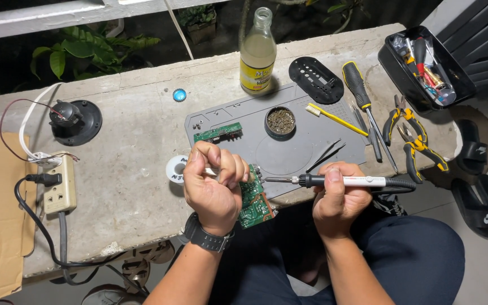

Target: The person solders a green circuit board using a soldering iron and solder wire. They hold the board with one hand while applying heat and solder to specific points on the board's surface.

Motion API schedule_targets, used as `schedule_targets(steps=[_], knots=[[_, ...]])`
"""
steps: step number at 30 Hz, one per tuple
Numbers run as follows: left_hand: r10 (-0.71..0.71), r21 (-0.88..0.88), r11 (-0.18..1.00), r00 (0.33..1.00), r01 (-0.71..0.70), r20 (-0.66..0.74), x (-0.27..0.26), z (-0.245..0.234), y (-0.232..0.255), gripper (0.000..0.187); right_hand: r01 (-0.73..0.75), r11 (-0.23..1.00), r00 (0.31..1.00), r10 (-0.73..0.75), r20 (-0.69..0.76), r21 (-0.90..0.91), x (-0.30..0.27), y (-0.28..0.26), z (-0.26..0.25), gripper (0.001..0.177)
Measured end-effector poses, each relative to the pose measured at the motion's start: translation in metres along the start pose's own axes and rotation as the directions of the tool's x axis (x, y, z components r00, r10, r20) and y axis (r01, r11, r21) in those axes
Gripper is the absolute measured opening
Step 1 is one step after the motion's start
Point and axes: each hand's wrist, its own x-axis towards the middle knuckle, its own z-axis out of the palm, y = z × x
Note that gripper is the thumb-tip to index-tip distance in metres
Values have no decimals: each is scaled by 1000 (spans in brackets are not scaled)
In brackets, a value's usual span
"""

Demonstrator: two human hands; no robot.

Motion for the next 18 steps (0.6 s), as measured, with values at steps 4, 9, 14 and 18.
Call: schedule_targets(steps=[4,9,14,18], knots=[[-3,-4,1000,1000,3,3,-1,0,-1,31,-5,1000,1000,5,10,2,1,-2,0,28],[17,26,1000,1000,-18,21,-2,2,-1,31,-13,1000,1000,13,17,-19,0,-2,-1,27],[17,31,999,1000,-18,22,-4,3,-2,32,-15,999,999,16,30,-36,0,-1,-3,27],[25,52,998,999,-26,21,-4,4,-2,32,-34,999,998,35,43,-33,0,-1,-3,27]])
